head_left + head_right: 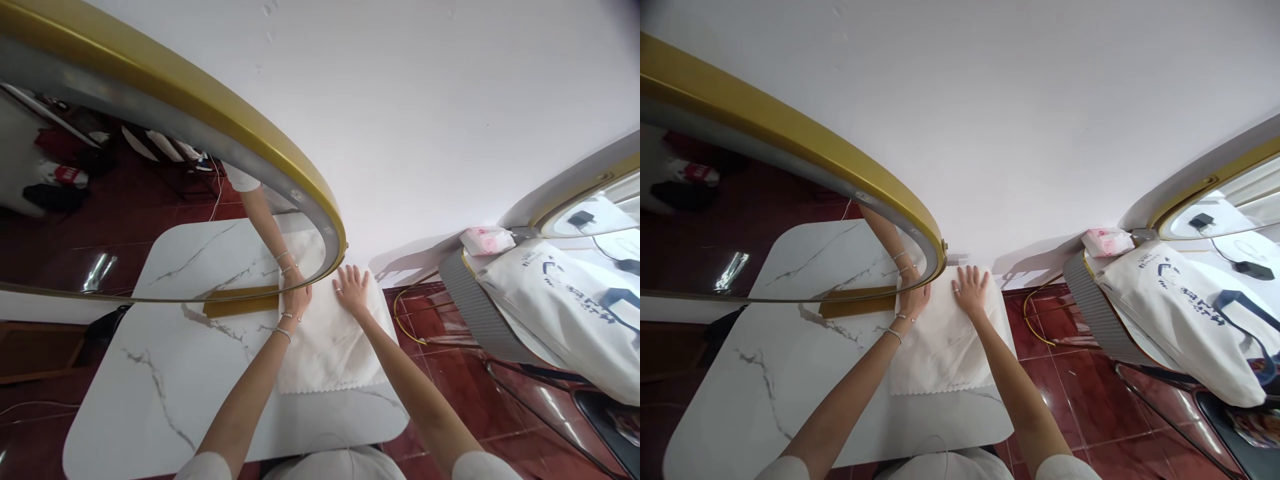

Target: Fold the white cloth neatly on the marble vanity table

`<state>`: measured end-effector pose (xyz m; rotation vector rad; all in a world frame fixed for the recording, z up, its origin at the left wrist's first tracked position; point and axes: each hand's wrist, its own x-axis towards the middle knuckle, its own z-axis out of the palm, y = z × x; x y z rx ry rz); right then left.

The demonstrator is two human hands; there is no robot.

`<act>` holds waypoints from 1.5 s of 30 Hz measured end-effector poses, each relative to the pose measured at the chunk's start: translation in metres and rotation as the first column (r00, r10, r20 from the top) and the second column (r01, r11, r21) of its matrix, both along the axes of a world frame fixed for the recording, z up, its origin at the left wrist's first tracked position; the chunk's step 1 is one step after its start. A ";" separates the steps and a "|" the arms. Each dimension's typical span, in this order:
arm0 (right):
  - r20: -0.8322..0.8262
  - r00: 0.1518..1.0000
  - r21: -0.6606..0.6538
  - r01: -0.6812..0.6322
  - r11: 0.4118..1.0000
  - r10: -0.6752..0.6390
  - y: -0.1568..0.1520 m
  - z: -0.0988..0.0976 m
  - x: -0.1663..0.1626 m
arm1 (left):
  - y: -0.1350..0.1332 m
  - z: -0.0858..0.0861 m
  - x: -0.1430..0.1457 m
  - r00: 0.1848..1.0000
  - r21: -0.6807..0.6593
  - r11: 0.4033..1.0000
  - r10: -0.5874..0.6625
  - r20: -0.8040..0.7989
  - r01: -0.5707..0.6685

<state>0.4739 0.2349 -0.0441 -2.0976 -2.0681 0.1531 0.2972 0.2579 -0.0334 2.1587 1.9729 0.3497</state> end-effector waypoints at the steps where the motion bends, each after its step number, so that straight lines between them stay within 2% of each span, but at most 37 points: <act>1: 0.004 1.000 0.008 0.002 1.000 -0.002 -0.004 -0.001 0.000 | -0.005 0.002 0.001 1.000 -0.004 1.000 -0.008 -0.011 0.008; 6: 0.043 0.999 0.072 -0.036 0.997 0.033 -0.021 -0.007 0.003 | -0.023 0.006 0.009 0.999 0.018 1.000 -0.025 -0.049 0.026; 8: 0.042 0.998 0.068 -0.038 0.997 0.036 -0.016 -0.006 0.006 | -0.018 0.004 0.011 0.998 0.015 1.000 -0.016 -0.061 0.017; 13: 0.018 1.000 -0.048 -0.024 0.999 0.024 0.017 0.004 0.011 | 0.016 -0.001 0.019 0.996 -0.047 0.999 0.000 -0.087 -0.004; 16: 0.013 1.000 -0.058 -0.025 0.998 0.026 0.021 0.007 0.012 | 0.017 0.003 0.021 0.995 -0.067 0.997 -0.055 -0.081 0.050; 19: 0.034 0.995 -0.018 -0.088 0.996 0.089 -0.008 0.006 0.010 | -0.011 0.011 0.019 0.980 -0.032 0.981 -0.192 -0.055 0.191; 22: 0.081 0.985 0.027 -0.154 0.988 0.151 -0.060 0.004 0.008 | -0.060 0.012 0.011 0.952 0.096 0.949 -0.290 -0.094 0.299; 25: 0.126 0.982 0.046 -0.148 0.988 0.142 -0.107 0.003 0.004 | -0.104 0.003 0.005 0.948 0.195 0.931 -0.283 -0.147 0.308; 27: 0.143 0.982 0.053 -0.130 0.990 0.122 -0.122 0.002 0.003 | -0.120 -0.004 0.005 0.956 0.216 0.935 -0.252 -0.151 0.281; 29: 0.151 0.983 0.048 -0.112 0.993 0.104 -0.120 0.001 0.003 | -0.120 -0.009 0.007 0.964 0.218 0.942 -0.229 -0.139 0.255; 31: 0.147 0.984 0.033 -0.109 0.993 0.103 -0.102 0.000 0.006 | -0.106 -0.009 0.012 0.967 0.201 0.949 -0.220 -0.127 0.243; 37: 0.075 0.991 -0.027 -0.112 0.993 0.114 -0.022 -0.002 0.019 | -0.023 0.004 0.034 0.972 0.056 0.975 -0.208 -0.110 0.215; 39: 0.046 0.992 -0.046 -0.118 0.992 0.120 -0.006 0.000 0.023 | -0.008 0.006 0.040 0.973 0.044 0.976 -0.207 -0.098 0.212; 41: 0.029 0.993 -0.017 -0.112 0.994 0.113 -0.002 0.001 0.027 | -0.013 0.005 0.043 0.967 0.066 0.968 -0.237 -0.088 0.243; 42: 0.023 0.996 0.017 -0.090 0.996 0.089 -0.007 0.001 0.029 | -0.024 0.004 0.043 0.961 0.087 0.959 -0.264 -0.081 0.270; 45: 0.005 1.000 0.128 0.022 0.992 -0.023 -0.044 -0.003 0.034 | -0.082 0.001 0.034 0.947 0.152 0.935 -0.316 -0.061 0.322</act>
